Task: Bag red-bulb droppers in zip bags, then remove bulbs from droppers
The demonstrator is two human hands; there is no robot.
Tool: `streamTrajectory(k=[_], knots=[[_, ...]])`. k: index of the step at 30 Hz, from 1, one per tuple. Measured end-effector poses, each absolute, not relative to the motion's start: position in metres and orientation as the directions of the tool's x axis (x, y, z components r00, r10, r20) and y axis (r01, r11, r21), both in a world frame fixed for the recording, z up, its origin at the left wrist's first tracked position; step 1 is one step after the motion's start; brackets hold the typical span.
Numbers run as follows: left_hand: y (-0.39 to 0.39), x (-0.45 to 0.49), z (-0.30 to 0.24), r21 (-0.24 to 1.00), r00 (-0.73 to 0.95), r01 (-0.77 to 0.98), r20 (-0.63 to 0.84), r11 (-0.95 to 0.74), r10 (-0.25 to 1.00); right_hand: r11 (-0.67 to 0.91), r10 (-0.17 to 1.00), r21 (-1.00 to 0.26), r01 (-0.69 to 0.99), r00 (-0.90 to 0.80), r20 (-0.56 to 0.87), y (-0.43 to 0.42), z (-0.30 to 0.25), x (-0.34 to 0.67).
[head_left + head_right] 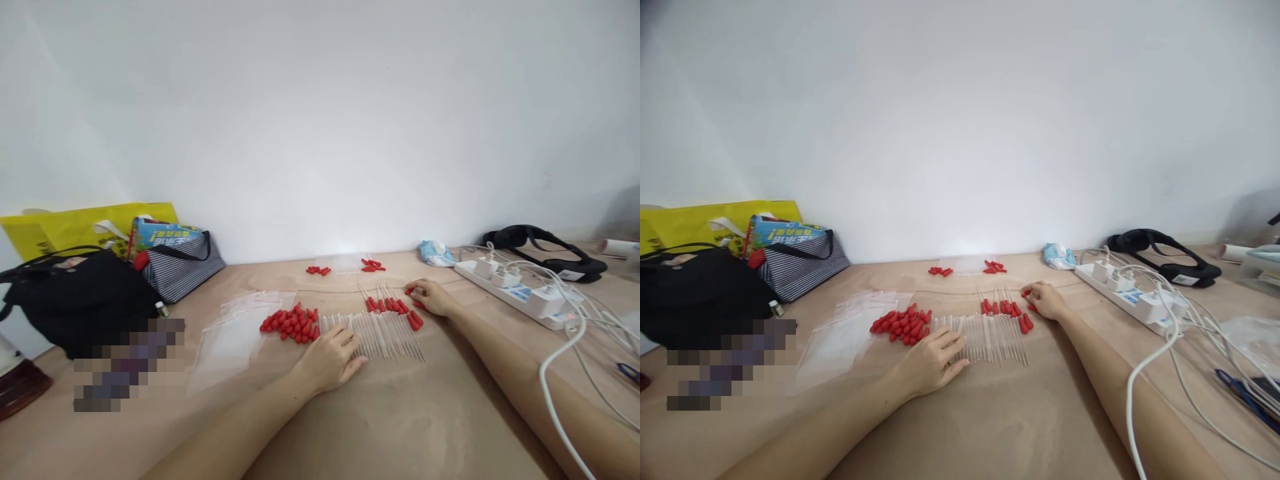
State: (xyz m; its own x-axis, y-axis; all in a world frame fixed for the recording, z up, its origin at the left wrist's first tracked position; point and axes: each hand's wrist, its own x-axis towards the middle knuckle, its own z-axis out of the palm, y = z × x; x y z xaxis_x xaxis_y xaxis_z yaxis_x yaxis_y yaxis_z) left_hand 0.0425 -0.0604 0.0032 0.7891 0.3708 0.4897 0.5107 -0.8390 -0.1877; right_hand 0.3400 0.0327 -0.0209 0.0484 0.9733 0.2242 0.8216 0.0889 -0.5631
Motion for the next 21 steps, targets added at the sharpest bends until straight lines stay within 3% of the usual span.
streamTrajectory(k=[9,15,21], knots=[[-0.074,0.024,0.005,-0.078,0.630,0.521,0.707,-0.850,0.321,-0.119,0.982,-0.623,0.773,0.185,0.041,0.024,-0.009,0.339],[-0.083,-0.004,0.011,0.001,0.575,0.565,0.718,-0.825,0.394,-0.339,0.941,-0.685,0.645,0.216,-0.262,0.006,0.003,0.334],[-0.083,-0.007,0.012,0.038,0.572,0.571,0.698,-0.820,0.430,-0.392,0.918,-0.686,0.613,0.206,-0.340,0.001,0.011,0.332]])
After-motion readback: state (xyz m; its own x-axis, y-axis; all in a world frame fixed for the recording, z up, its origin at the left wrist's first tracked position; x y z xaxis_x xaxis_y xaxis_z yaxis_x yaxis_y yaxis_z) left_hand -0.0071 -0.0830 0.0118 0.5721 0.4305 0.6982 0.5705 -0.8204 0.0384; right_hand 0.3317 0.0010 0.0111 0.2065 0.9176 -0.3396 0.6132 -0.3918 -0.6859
